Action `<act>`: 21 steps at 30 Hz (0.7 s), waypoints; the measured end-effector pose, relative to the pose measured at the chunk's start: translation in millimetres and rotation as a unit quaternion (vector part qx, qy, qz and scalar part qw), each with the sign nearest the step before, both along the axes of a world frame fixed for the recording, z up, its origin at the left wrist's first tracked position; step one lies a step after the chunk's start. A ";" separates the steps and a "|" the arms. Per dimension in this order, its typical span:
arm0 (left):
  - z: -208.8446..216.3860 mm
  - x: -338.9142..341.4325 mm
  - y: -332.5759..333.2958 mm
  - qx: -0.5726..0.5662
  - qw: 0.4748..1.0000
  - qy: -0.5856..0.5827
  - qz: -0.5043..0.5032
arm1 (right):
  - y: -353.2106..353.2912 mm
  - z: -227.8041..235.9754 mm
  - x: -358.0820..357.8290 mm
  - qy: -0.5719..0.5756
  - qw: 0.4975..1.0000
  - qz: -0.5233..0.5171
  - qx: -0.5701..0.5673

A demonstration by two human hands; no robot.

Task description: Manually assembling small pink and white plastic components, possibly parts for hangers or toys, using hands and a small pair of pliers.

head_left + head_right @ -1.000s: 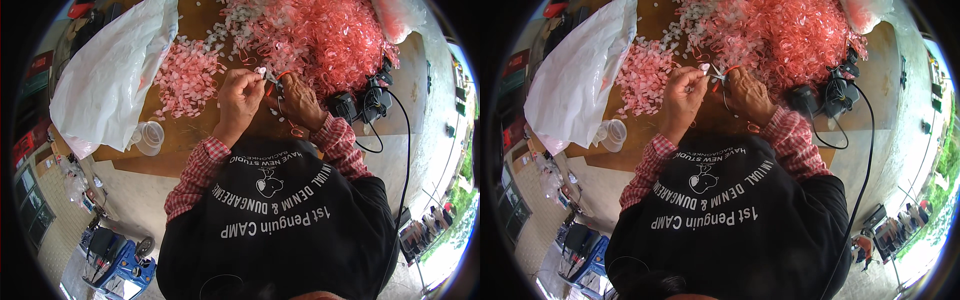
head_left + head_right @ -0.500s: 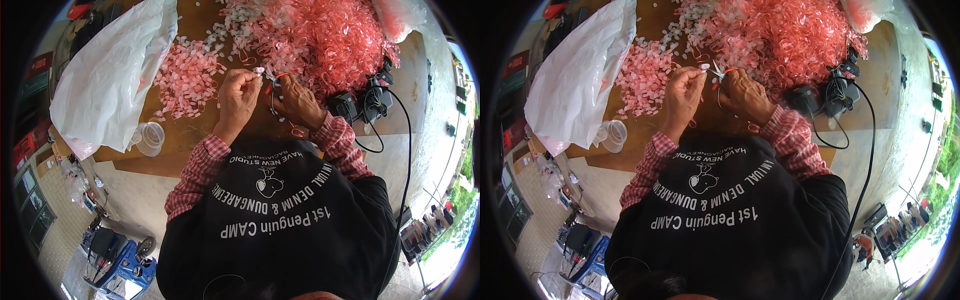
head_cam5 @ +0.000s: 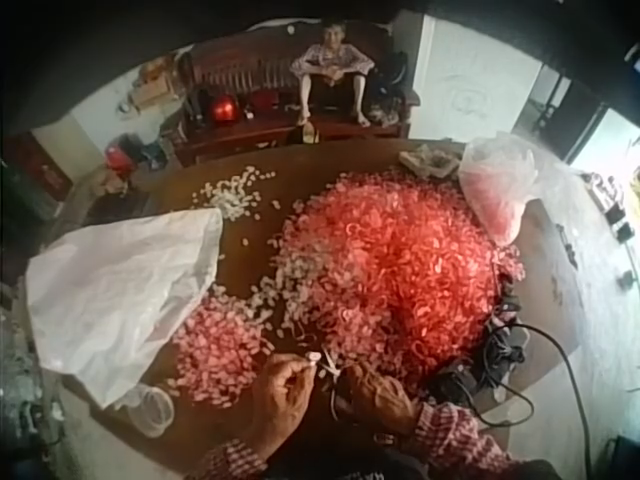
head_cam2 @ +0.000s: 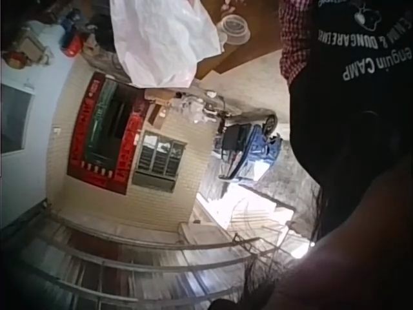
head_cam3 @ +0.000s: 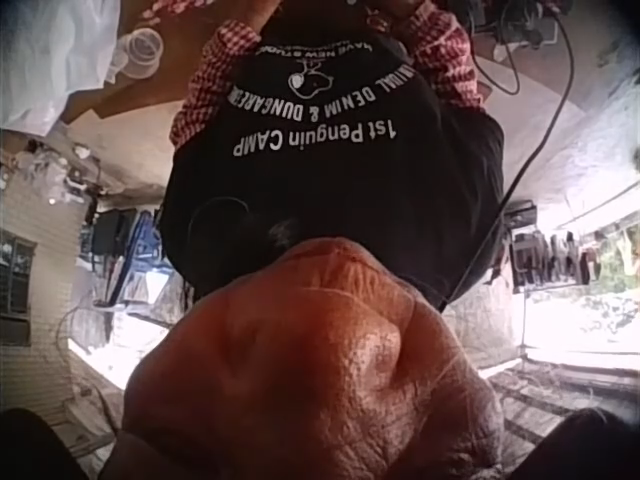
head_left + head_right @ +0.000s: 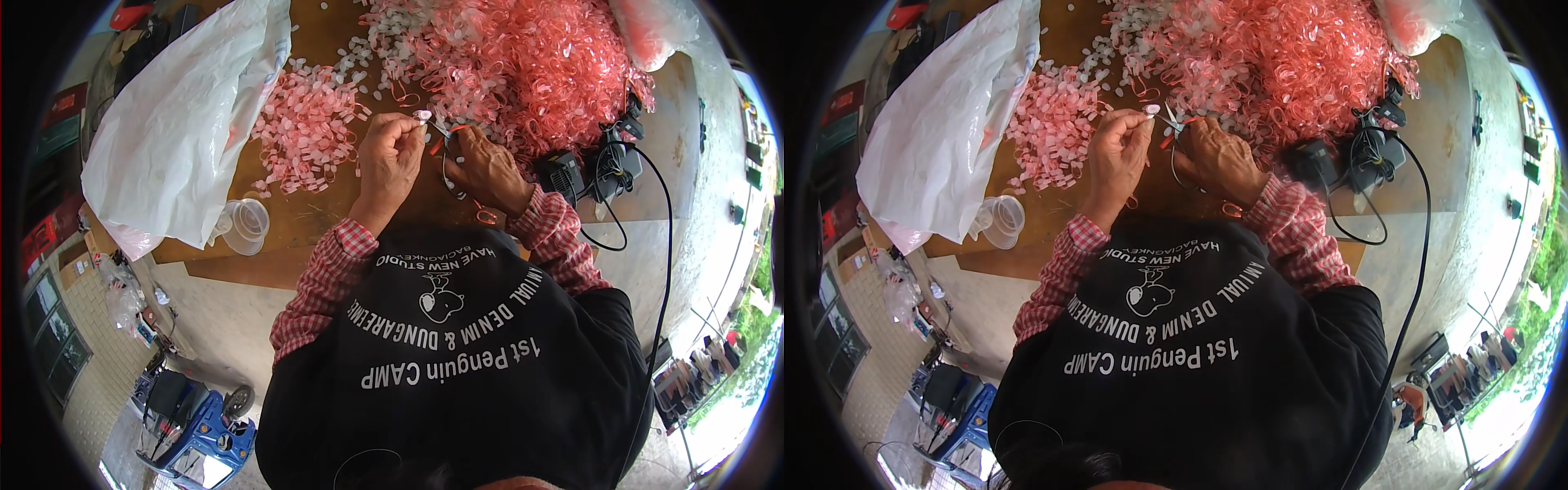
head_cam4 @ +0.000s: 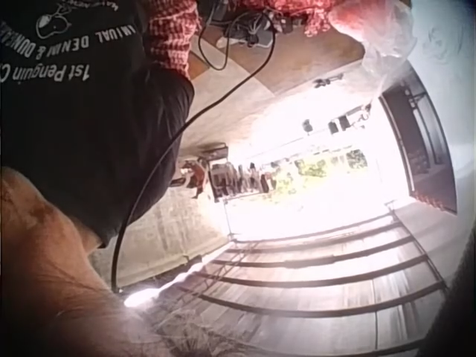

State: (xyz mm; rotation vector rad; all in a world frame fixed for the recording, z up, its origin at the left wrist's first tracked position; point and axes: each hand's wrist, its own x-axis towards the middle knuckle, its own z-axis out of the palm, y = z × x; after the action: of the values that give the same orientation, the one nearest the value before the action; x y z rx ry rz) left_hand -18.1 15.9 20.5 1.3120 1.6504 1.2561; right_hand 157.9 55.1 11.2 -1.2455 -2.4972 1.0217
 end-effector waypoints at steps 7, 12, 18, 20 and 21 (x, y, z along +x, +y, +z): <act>-3.1 -3.3 1.2 0.000 1.000 0.008 0.006 | -2.3 2.4 -2.1 0.011 1.000 0.003 0.017; -3.2 -2.3 0.3 0.005 0.999 0.034 -0.003 | -3.1 2.1 -2.2 0.021 1.000 -0.014 0.010; -5.6 -0.7 -2.7 0.004 0.999 0.044 -0.020 | -2.2 3.6 -3.3 0.014 1.000 0.002 0.024; -7.2 -1.4 -1.8 0.006 0.999 0.047 -0.017 | -2.8 2.0 -3.2 0.015 1.000 0.004 0.027; -6.0 -1.1 -1.8 0.006 0.999 0.047 -0.017 | -3.1 1.4 -3.2 0.016 0.999 0.005 0.031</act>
State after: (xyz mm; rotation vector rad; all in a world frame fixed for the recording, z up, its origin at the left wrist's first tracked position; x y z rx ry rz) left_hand -19.2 14.1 14.5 1.4195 1.6807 1.2027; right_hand 154.7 52.0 12.6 -1.1910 -2.4947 0.9521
